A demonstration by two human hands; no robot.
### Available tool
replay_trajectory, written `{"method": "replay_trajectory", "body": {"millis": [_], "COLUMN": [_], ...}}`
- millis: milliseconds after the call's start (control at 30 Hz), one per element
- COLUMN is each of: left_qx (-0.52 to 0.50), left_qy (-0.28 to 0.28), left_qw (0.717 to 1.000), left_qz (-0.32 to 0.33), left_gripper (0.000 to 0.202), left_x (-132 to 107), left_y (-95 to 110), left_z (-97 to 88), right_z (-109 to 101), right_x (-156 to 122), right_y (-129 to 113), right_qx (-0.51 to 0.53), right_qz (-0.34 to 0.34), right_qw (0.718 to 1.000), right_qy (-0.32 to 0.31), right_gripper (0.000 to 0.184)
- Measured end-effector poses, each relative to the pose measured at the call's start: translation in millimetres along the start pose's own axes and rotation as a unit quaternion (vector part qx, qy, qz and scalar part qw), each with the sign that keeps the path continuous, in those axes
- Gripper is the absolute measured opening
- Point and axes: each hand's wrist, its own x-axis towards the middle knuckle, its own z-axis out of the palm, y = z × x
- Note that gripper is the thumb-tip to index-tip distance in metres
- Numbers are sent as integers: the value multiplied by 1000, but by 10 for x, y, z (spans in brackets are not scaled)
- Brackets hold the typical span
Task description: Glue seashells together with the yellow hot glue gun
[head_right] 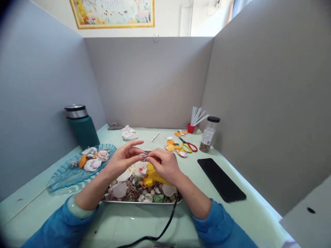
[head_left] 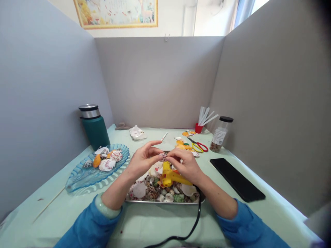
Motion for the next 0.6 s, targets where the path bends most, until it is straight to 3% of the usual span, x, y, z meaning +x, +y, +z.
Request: {"method": "replay_trajectory", "body": {"millis": [233,300,400,467,533,600], "left_qx": [31,45,69,85,103,119], "left_qy": [27,37,46,46,44,43], "left_qw": [999,998,996,995,993,992], "left_qz": [-22,-24,-25,-25,-22,-15], "left_gripper": [51,51,51,50,49,48], "left_x": [16,20,22,24,29,37], "left_y": [16,9,3,-3,-17,-38], "left_z": [-13,-23,-30,-34,-45,-61], "right_z": [-91,-249,-669,-1021,-1355,-1611], "right_x": [21,68,216,360,506,617], "right_y": [-22,13,156,311,503,717], "right_qx": [-42,-70,-177,-287,-412,-488], "right_qz": [11,25,59,88,133,179], "right_qw": [998,996,982,950,889,838], "right_qy": [-54,-39,24,83,153,167], "right_gripper": [24,25,29,30,33,40]}}
